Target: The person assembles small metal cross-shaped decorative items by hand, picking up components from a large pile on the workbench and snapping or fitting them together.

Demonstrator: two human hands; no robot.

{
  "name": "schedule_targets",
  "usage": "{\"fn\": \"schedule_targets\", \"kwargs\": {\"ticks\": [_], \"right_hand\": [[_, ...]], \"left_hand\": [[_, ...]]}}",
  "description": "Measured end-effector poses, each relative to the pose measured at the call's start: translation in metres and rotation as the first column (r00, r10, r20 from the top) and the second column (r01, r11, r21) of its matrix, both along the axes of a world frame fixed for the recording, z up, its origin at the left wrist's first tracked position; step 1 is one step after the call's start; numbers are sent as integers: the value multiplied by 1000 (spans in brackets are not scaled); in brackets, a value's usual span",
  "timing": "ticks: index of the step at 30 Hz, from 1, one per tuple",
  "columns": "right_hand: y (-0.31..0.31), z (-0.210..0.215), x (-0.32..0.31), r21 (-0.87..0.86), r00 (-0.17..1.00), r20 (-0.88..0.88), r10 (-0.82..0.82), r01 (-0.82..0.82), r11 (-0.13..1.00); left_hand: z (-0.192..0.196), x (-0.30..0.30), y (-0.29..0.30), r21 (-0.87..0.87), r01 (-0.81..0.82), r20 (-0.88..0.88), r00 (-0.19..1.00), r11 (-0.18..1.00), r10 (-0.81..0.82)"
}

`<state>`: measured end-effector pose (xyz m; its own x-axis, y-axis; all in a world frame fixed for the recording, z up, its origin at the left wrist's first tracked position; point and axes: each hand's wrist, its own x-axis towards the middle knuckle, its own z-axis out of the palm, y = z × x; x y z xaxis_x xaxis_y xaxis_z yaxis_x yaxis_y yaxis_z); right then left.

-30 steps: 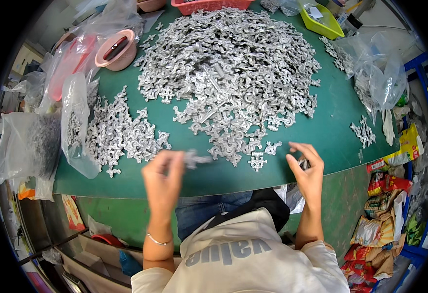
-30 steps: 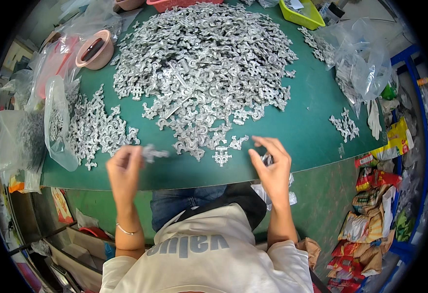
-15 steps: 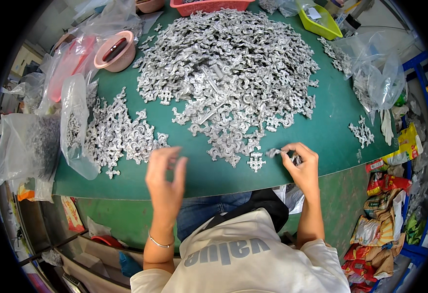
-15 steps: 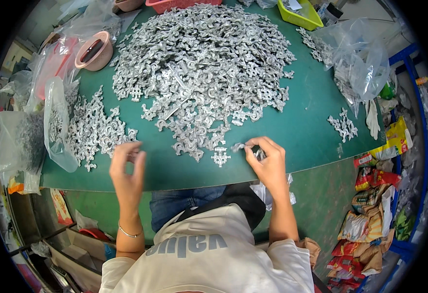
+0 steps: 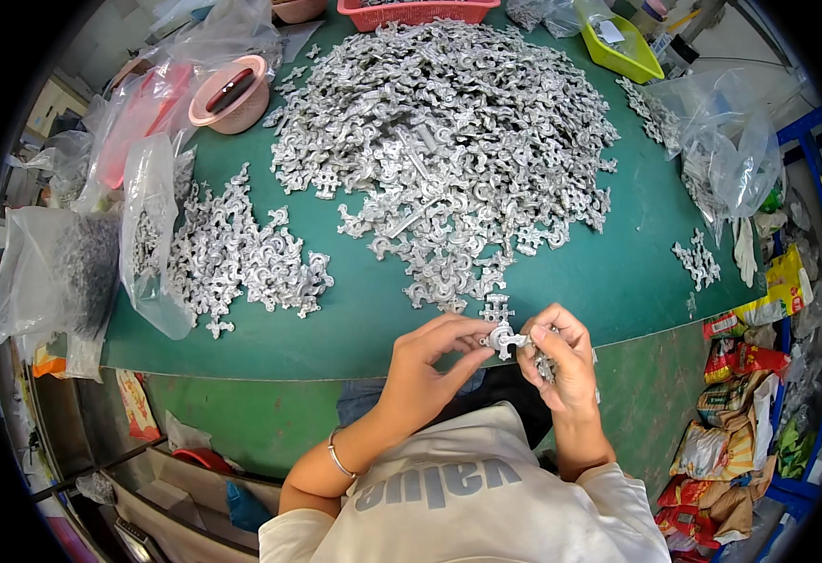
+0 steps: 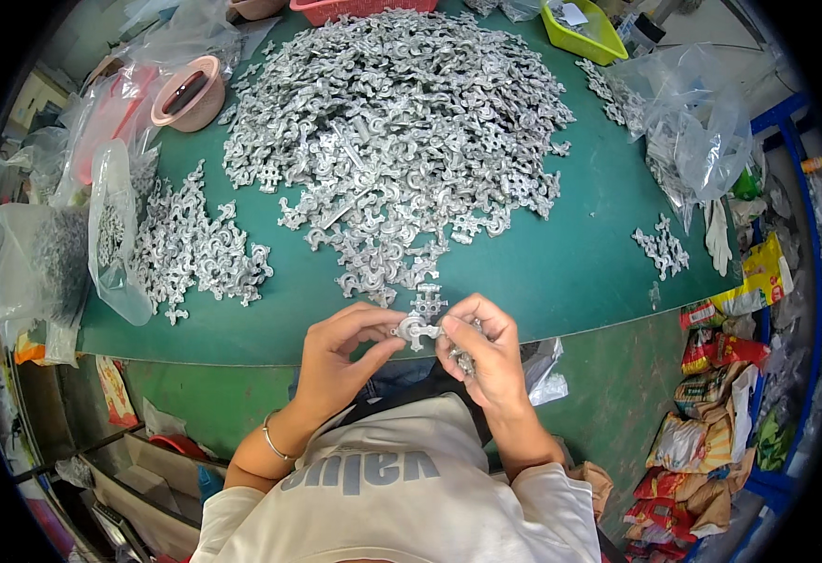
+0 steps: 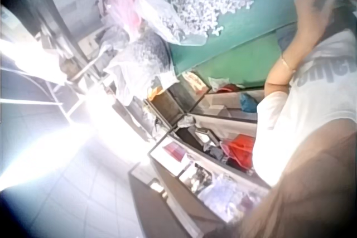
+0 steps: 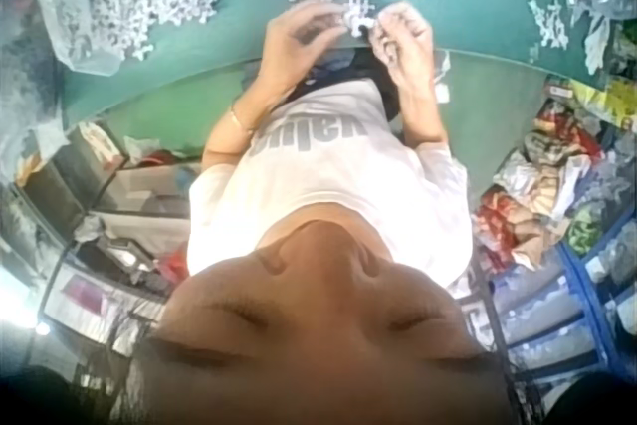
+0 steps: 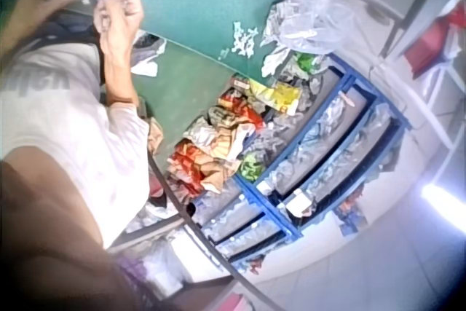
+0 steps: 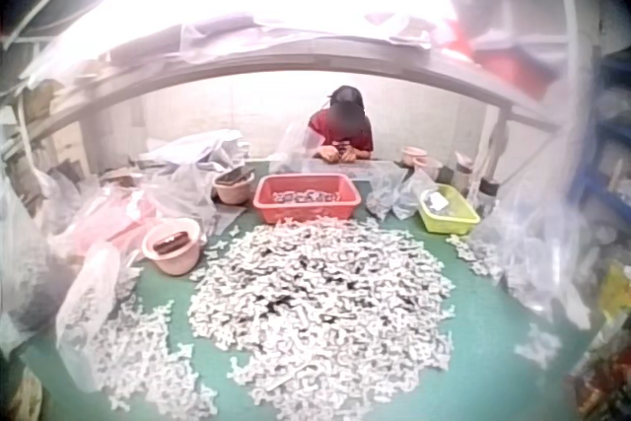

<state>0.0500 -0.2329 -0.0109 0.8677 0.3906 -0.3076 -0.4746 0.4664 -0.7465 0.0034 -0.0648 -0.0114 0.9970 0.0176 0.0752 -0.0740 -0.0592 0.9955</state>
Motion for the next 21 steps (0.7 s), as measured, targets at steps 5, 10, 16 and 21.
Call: {"fn": "schedule_targets", "kwargs": {"ticks": [5, 10, 16, 21], "right_hand": [[-1, 3, -4, -15, 999, 49, 20, -20, 1000], [-3, 7, -7, -15, 994, 106, 35, -34, 999], [-4, 15, -14, -130, 971, 240, 12, 20, 991], [-5, 18, -16, -139, 926, 376, 19, 36, 990]], "left_hand": [[1, 0, 1, -222, -12, -63, 998, 975, -2], [6, 1, -1, -327, -27, -105, 994, 945, -8], [8, 4, -2, -498, 6, -121, 990, 867, -76], [12, 5, -3, -544, 36, -91, 991, 838, -102]]}}
